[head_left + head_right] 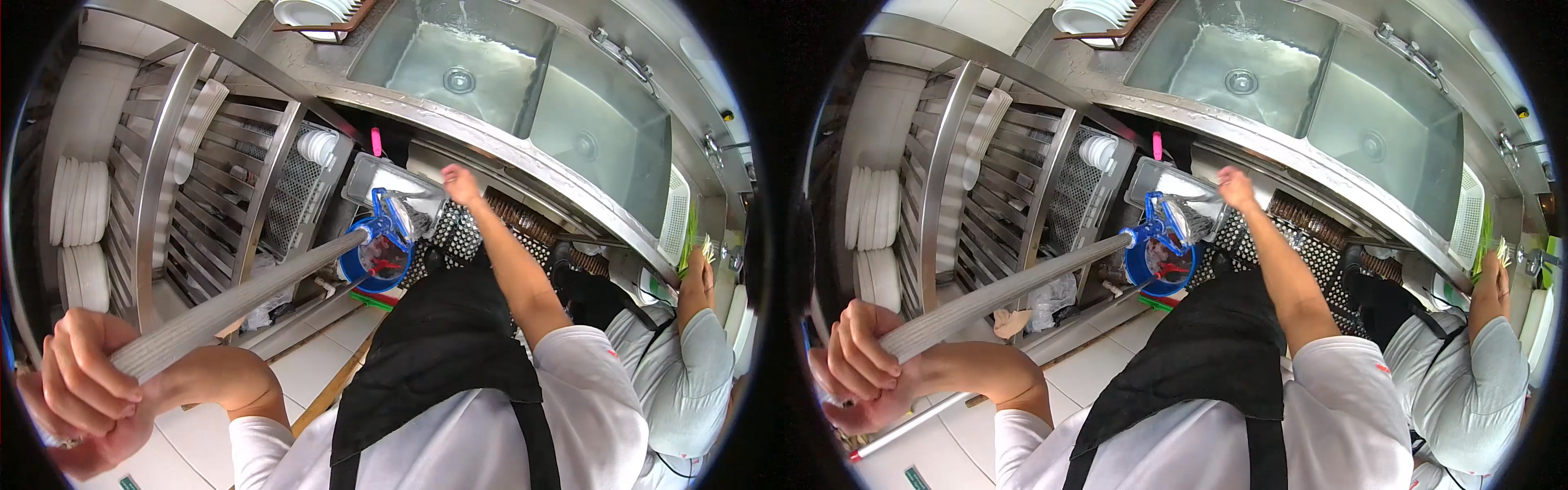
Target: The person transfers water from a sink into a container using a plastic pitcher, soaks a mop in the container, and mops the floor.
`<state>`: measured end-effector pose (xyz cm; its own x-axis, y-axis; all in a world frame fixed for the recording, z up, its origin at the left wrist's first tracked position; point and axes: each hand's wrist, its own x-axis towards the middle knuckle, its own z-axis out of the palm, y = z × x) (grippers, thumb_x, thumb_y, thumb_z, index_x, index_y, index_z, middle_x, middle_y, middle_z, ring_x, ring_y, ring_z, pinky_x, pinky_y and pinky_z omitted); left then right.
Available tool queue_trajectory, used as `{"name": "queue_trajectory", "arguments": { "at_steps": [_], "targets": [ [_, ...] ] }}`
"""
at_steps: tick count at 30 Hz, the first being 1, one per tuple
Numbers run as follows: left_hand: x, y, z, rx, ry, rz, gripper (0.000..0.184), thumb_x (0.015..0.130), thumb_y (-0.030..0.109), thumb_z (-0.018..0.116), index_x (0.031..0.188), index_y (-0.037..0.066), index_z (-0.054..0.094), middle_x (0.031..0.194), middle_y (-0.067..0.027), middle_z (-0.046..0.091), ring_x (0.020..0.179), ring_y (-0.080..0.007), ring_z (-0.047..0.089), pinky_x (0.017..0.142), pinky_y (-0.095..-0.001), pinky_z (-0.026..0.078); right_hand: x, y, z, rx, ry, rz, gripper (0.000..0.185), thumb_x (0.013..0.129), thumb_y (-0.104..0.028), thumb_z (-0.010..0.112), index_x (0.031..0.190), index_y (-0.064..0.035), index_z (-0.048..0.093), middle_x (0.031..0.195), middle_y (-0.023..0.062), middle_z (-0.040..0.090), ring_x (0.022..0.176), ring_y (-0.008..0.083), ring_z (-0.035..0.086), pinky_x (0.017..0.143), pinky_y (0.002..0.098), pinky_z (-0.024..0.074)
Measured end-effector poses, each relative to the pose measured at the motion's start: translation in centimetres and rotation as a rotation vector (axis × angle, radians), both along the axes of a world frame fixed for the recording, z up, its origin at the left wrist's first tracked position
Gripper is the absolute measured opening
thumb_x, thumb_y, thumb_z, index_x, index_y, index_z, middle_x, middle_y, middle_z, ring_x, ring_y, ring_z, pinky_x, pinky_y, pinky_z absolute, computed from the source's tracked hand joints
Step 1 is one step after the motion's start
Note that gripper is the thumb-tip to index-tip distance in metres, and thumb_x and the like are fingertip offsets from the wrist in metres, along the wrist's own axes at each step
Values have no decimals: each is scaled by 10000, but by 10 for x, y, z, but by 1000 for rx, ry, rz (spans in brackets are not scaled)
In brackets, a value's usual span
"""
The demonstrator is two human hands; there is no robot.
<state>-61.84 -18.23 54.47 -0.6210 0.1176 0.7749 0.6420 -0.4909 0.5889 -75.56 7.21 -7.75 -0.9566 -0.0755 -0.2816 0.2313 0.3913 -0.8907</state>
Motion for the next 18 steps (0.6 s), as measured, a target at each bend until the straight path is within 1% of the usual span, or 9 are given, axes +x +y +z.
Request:
{"name": "queue_trajectory", "arguments": {
  "at_steps": [2, 3, 4, 5, 7, 9, 11, 15, 18],
  "targets": [
    [8, 5, 7, 6, -8, -29, 256, 799, 228, 624, 623, 167, 450, 384, 87, 412, 274, -12, 338, 306, -108, 325, 6, -48, -17, -71, 124, 194, 295, 761, -114, 674, 1047, -161, 733, 963, 119, 738, 912, 308, 703, 846, 414, 561],
    [22, -15, 11, 59, 86, 99, 262, 797, 253, 613, 606, 180, 449, 385, 93, 411, 274, -6, 339, 310, -95, 322, 18, -65, 41, 103, 148, 222, 299, 769, -130, 676, 1059, -179, 732, 1006, 128, 732, 970, 351, 680, 885, 427, 548],
    [36, -36, 15, 113, 171, 238, 271, 795, 278, 603, 590, 194, 448, 386, 100, 409, 274, -1, 341, 314, -82, 319, 26, -82, 57, 57, 236, 184, 299, 776, -154, 677, 1070, -172, 730, 1057, 129, 722, 1052, 361, 650, 930, 448, 518],
    [39, -40, 19, 104, 180, 168, 288, 792, 287, 599, 568, 205, 439, 383, 99, 412, 272, 1, 341, 317, -77, 318, 29, -94, 73, 119, 231, 221, 291, 780, -168, 677, 1066, -157, 722, 1082, 132, 715, 1082, 362, 636, 944, 460, 506],
    [53, -39, 40, -34, 114, 527, 365, 771, 302, 600, 481, 252, 383, 370, 97, 409, 268, 6, 344, 324, -66, 315, 26, -102, 83, 194, 251, 313, 273, 786, -179, 671, 1052, -131, 709, 1108, 138, 708, 1115, 367, 619, 956, 478, 493],
    [50, -40, 33, 48, 132, 198, 395, 764, 303, 600, 456, 257, 357, 363, 96, 403, 271, 9, 347, 320, -68, 314, 16, -104, 83, 223, 294, 420, 251, 792, -174, 660, 1030, -107, 699, 1109, 144, 708, 1122, 375, 615, 950, 493, 492],
    [41, -31, 27, 45, 142, 121, 390, 760, 300, 599, 459, 252, 357, 358, 92, 398, 272, 8, 351, 314, -78, 315, 15, -104, 102, 293, 272, 446, 201, 791, -145, 639, 977, -85, 687, 1081, 139, 711, 1149, 360, 601, 969, 465, 486],
    [33, -15, 21, -12, 42, 361, 310, 763, 288, 603, 535, 215, 406, 355, 75, 405, 271, -5, 362, 298, -113, 314, 17, -115, 131, 248, 16, 532, 188, 761, -87, 609, 916, -85, 717, 1038, 137, 721, 1135, 363, 607, 968, 445, 490],
    [23, -23, 15, -25, -25, 200, 266, 773, 288, 615, 606, 174, 442, 370, 55, 442, 271, -18, 373, 293, -137, 328, 17, -107, 72, -85, 301, 790, 197, 742, -45, 580, 861, -92, 731, 1102, 150, 703, 1144, 382, 592, 967, 429, 493]
  ]
}}
